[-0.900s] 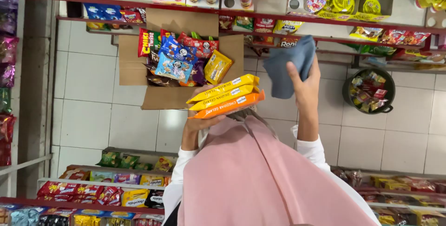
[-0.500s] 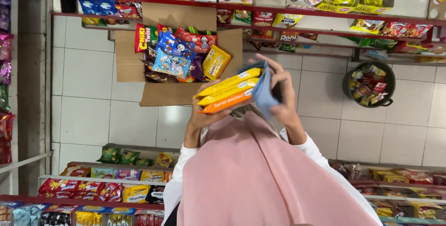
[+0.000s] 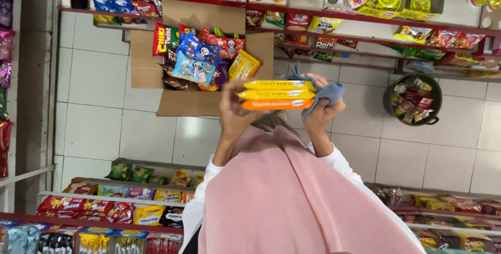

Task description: Stocking snack and candy packages onto grocery store shelves from a cardboard box.

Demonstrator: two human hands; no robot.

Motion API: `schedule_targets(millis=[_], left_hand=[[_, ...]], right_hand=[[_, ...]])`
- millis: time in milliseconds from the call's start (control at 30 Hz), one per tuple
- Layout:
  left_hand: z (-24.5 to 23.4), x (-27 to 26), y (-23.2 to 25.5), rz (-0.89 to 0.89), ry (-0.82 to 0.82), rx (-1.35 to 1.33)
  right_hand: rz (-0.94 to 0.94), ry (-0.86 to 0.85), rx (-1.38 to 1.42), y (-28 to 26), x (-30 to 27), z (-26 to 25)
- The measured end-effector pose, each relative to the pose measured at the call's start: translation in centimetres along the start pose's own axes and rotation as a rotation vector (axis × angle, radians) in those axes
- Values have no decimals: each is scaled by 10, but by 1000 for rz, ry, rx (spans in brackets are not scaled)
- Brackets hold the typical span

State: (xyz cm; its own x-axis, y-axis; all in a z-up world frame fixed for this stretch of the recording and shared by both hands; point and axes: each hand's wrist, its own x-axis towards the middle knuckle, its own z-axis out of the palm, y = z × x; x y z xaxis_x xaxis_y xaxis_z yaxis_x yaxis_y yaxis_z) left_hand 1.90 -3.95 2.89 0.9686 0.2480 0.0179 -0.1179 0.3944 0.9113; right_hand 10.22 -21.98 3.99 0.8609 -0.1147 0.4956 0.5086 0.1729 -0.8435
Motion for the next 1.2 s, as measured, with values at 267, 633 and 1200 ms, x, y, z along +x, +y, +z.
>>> schedule_targets(millis=[267,633,1200], left_hand=[[-3,-19,-77,-285,96,-858],[-7,-5,-37,-276,99,-929],[-46,3,-7,-88,481,-696]], right_hand=[[-406,-356,-57,-35,3,11],[176,-65,191,-71,35,22],[-195,-1323,-376,-49,4,41]])
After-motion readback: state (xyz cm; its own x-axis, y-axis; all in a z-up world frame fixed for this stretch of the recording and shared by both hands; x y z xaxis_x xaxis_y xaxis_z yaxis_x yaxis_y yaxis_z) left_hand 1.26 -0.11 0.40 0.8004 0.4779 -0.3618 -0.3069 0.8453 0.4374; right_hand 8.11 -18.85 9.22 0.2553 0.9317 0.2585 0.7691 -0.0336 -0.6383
